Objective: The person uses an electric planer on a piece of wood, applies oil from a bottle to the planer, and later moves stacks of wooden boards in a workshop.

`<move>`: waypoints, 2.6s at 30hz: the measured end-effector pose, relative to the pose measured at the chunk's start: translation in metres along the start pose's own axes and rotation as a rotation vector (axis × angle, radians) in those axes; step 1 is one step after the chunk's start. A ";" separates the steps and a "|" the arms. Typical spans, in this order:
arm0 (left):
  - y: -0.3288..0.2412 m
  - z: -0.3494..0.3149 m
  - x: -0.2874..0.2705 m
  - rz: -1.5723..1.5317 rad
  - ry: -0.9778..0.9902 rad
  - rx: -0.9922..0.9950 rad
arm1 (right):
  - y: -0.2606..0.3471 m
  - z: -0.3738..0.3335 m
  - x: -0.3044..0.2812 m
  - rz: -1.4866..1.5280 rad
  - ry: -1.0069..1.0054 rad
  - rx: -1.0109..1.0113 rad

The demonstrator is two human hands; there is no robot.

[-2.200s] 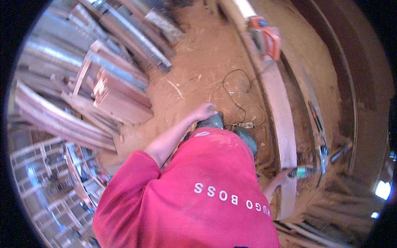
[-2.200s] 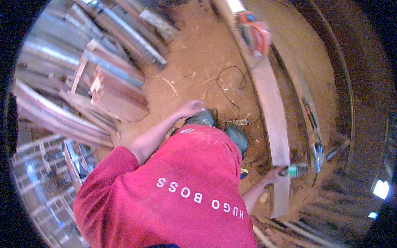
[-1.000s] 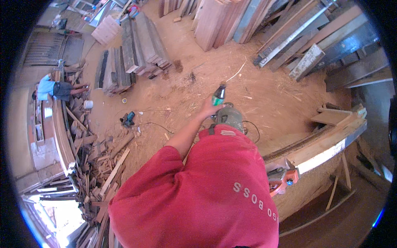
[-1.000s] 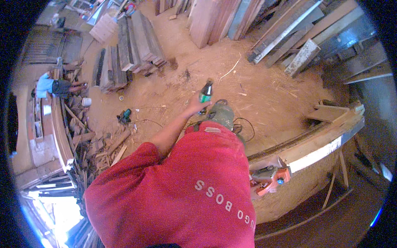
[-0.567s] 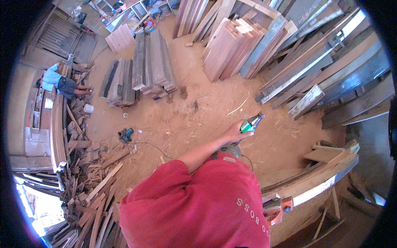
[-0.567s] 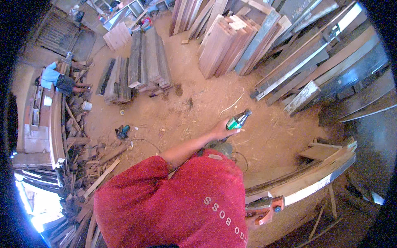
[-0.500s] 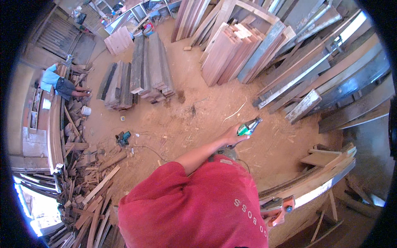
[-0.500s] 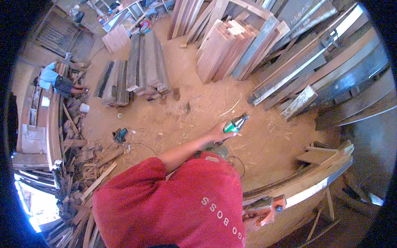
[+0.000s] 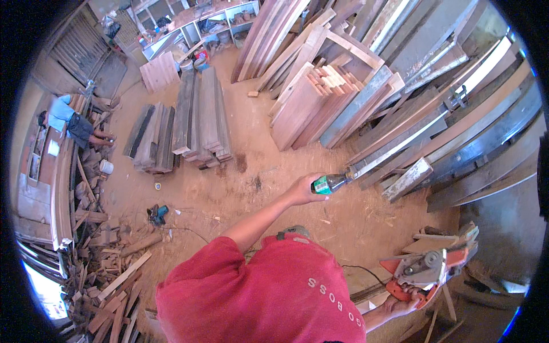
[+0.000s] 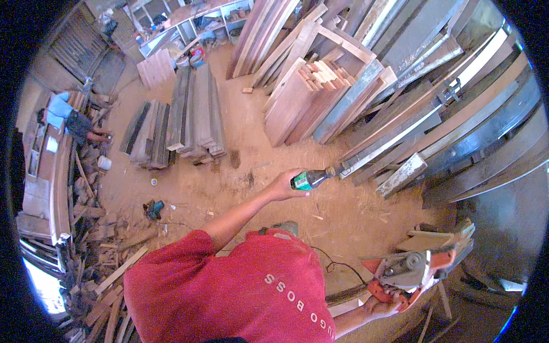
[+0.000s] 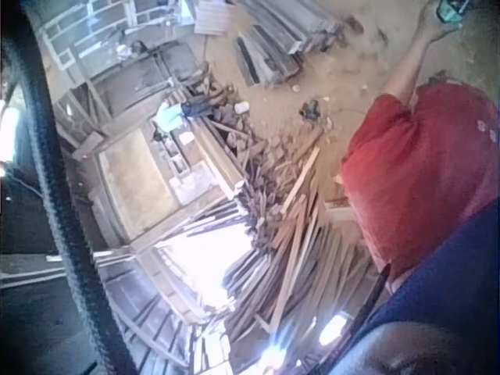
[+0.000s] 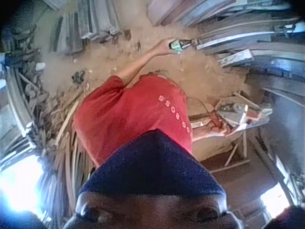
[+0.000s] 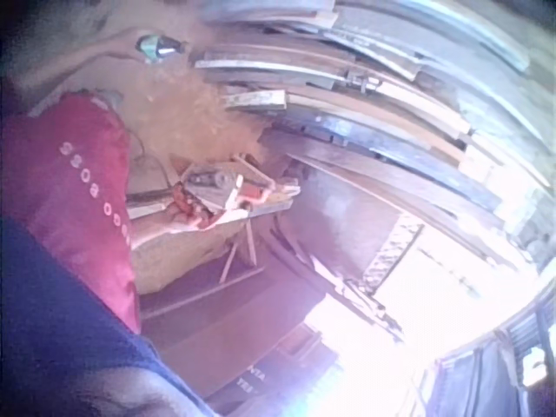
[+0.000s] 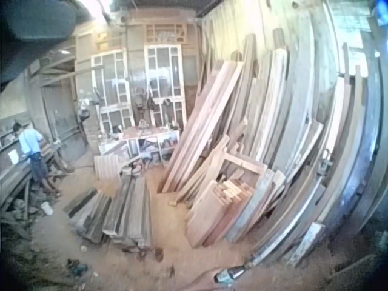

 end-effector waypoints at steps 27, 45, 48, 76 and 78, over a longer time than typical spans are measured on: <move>-0.333 0.074 0.035 0.762 0.050 1.461 | 0.013 -0.078 0.094 1.234 0.204 0.447; -0.462 0.071 0.126 0.902 0.062 1.937 | 0.028 -0.066 0.078 1.670 -0.072 0.493; -0.474 0.074 0.144 0.927 0.075 2.001 | 0.017 -0.064 0.063 1.636 -0.028 0.439; -0.488 0.057 0.148 0.891 -0.030 2.072 | -0.007 -0.074 0.045 1.673 -0.083 0.405; -0.489 0.058 0.146 0.900 0.006 2.073 | 0.000 -0.072 0.047 1.688 -0.113 0.431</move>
Point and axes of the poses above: each hand's wrist, its own z-axis towards the middle knuckle, its own x-axis out of the palm, y = z × x, the point moved 3 cm from there along z, towards the middle knuckle, and after that the axes turned 1 degree about -x, right-handed, at the moved point
